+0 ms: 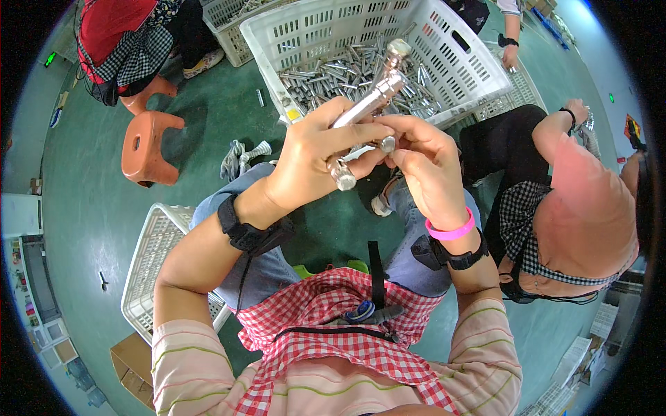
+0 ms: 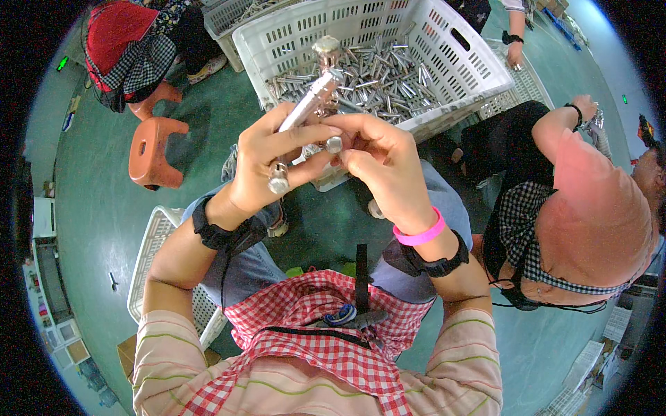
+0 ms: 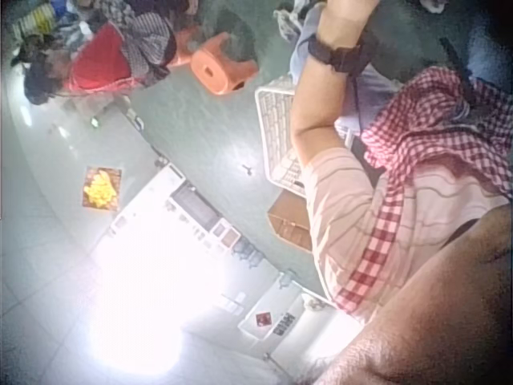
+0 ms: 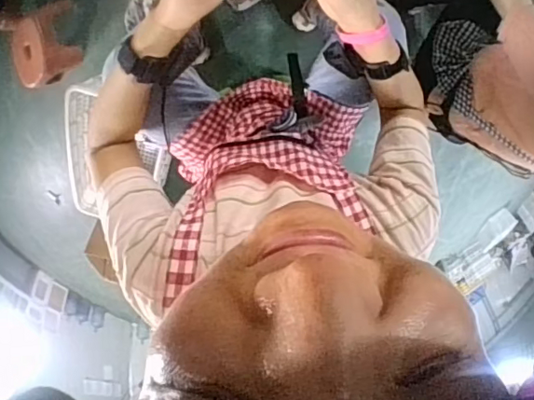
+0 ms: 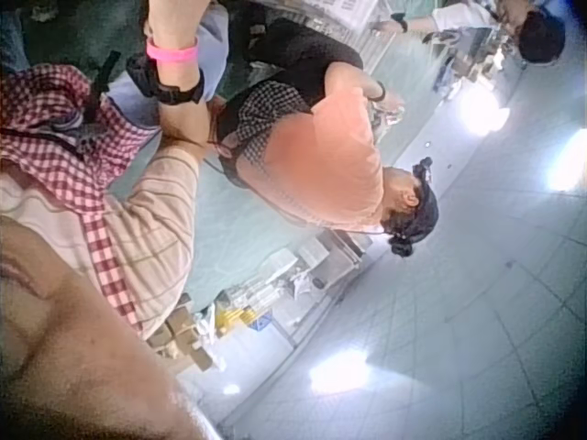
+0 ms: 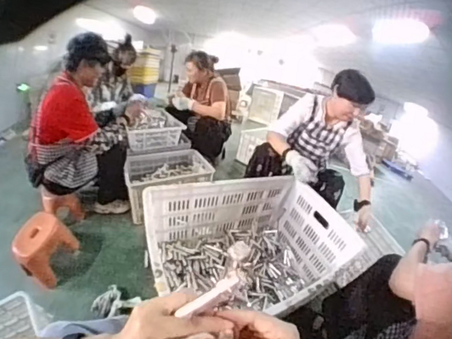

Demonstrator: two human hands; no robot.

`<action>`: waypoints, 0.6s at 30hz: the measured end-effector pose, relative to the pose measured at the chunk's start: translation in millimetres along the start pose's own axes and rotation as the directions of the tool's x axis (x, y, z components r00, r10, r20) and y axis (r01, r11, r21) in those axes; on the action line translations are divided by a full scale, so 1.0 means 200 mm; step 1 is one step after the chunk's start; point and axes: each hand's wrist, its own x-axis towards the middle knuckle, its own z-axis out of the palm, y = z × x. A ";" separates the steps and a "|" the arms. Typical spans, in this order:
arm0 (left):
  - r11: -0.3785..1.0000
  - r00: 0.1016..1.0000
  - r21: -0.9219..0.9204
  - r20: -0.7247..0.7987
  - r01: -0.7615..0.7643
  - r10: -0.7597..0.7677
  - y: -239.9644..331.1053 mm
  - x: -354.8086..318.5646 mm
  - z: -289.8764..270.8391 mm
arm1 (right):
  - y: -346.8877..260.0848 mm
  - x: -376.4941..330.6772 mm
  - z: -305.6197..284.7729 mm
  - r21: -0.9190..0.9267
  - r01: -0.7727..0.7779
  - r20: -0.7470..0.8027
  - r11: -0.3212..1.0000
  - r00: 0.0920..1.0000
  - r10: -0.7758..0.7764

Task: The person assembles small metal components by hand, picking pieces from white plastic crates, joining them together, and placing the finished units into separate containers.

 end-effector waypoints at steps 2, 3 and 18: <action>0.996 0.997 -0.055 0.018 0.070 -0.069 0.01 0.00 -0.01 | -0.01 0.00 0.00 0.011 0.006 0.008 1.000 1.000 -0.006; 0.984 0.990 -0.109 0.040 0.139 -0.135 0.01 0.00 -0.01 | -0.01 -0.01 0.00 0.019 0.035 -0.028 0.999 0.999 -0.035; 0.995 0.996 -0.051 -0.036 0.082 -0.084 0.03 0.00 0.00 | -0.03 -0.01 -0.02 -0.730 0.537 0.192 0.423 0.755 -0.627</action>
